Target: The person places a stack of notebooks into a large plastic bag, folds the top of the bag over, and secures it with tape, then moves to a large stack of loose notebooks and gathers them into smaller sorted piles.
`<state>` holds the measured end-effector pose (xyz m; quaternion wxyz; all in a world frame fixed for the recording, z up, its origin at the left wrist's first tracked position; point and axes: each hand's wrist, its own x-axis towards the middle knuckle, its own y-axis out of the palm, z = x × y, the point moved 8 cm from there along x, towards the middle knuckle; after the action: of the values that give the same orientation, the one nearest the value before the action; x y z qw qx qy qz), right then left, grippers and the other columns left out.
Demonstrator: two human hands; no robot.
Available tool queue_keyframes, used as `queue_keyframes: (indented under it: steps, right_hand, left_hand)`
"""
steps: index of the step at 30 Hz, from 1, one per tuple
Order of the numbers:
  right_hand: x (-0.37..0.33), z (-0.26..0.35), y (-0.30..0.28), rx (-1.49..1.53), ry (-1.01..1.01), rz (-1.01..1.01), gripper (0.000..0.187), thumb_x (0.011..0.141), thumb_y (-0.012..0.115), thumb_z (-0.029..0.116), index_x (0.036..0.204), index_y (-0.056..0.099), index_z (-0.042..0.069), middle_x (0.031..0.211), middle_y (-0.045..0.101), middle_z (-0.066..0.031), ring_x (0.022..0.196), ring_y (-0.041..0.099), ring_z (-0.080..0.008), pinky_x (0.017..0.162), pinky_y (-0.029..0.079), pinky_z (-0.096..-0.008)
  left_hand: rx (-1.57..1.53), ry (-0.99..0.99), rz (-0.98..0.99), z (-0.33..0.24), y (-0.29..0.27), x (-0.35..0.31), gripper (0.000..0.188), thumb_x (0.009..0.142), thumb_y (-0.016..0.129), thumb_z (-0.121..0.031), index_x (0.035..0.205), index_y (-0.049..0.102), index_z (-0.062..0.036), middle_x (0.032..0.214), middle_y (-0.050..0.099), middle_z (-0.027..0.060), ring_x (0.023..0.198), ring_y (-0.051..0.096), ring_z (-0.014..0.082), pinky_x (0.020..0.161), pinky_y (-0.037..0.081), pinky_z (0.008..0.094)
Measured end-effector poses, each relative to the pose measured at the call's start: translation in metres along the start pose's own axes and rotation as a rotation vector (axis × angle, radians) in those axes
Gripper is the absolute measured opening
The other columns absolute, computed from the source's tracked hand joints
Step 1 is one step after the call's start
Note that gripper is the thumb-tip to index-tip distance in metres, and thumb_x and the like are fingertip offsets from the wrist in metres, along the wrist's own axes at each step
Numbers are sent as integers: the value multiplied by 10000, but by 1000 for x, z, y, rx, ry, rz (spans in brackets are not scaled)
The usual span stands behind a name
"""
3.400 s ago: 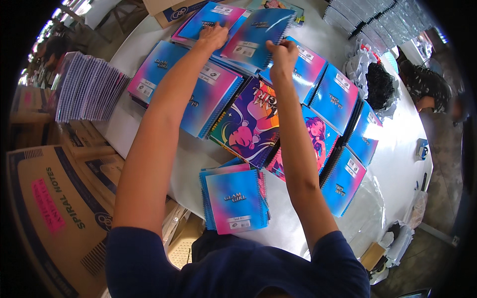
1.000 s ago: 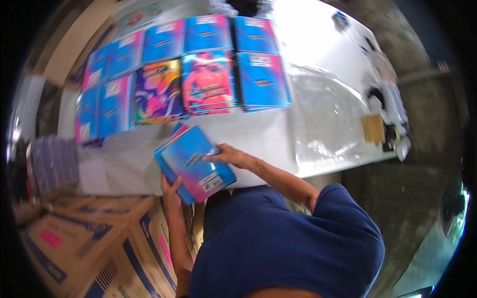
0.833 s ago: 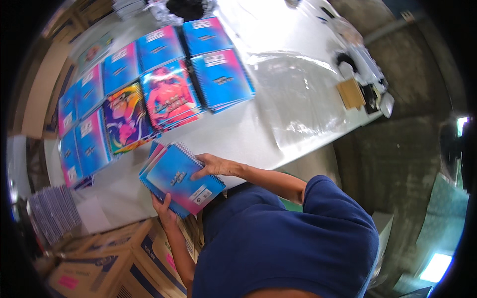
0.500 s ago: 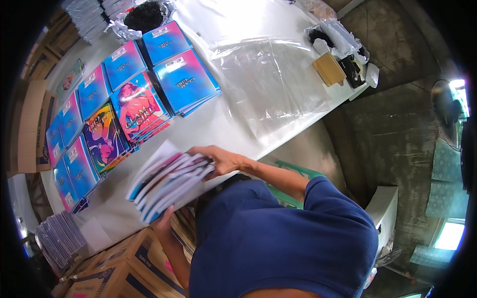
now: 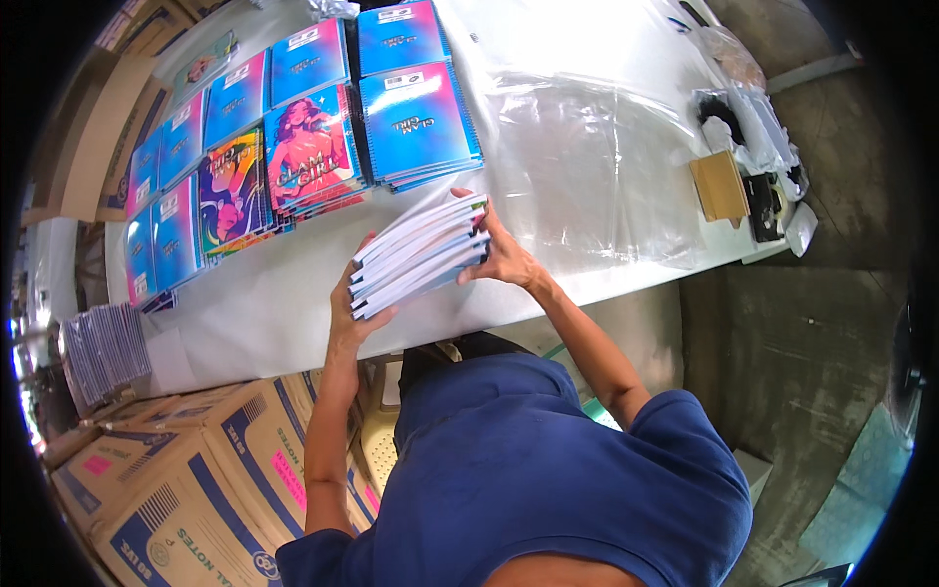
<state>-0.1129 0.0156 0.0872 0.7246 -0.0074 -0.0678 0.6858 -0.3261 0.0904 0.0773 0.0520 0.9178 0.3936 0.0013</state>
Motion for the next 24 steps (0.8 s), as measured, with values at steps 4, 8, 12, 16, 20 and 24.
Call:
queue_keyframes:
  steps: [4,8,12,16,20,24]
  right_hand:
    - [5,1,-4,26,-68,55,1223,538,918,185,1486,158,52,1431,335,-109,1305,342,-245,1094,277,-382]
    - [10,4,0,144,151,-28,1028,596,854,83,1439,267,60,1284,473,-85,1236,409,-234,1050,330,-388]
    - [12,26,0,129,35,66,932,609,878,220,1344,328,58,1215,477,-100,1207,421,-237,1030,333,-388]
    - [4,-11,8,63,106,-40,968,615,891,221,1364,296,72,1245,470,-89,1215,419,-233,1022,347,-383]
    - [3,-26,1,62,169,-18,923,607,898,212,1331,348,52,1231,500,-99,1181,464,-229,1008,364,-363]
    - [1,-15,0,-188,39,8,877,629,880,213,1320,366,47,1209,520,-130,1125,517,-287,987,398,-376]
  left_hand:
    - [-170,59,-93,5,-1,-4,761,573,776,-36,1280,497,11,1207,597,106,1131,553,224,1015,387,361]
    - [-160,92,-161,-3,5,5,946,570,835,-237,1367,406,40,1409,421,152,1287,418,217,1070,321,359]
    - [-8,309,-122,-20,-5,20,990,565,843,-213,1399,362,18,1457,343,145,1320,349,207,1089,277,353]
    - [-70,295,-288,-5,11,30,1100,580,838,-140,1468,204,5,1476,305,134,1337,321,208,1102,251,357]
    - [-64,119,-156,16,-4,26,1045,621,825,-68,1475,225,-19,1427,414,87,1258,441,206,1063,337,357]
    - [133,65,-19,3,-20,18,755,739,699,81,1416,387,-36,1351,525,110,1164,553,178,980,468,331]
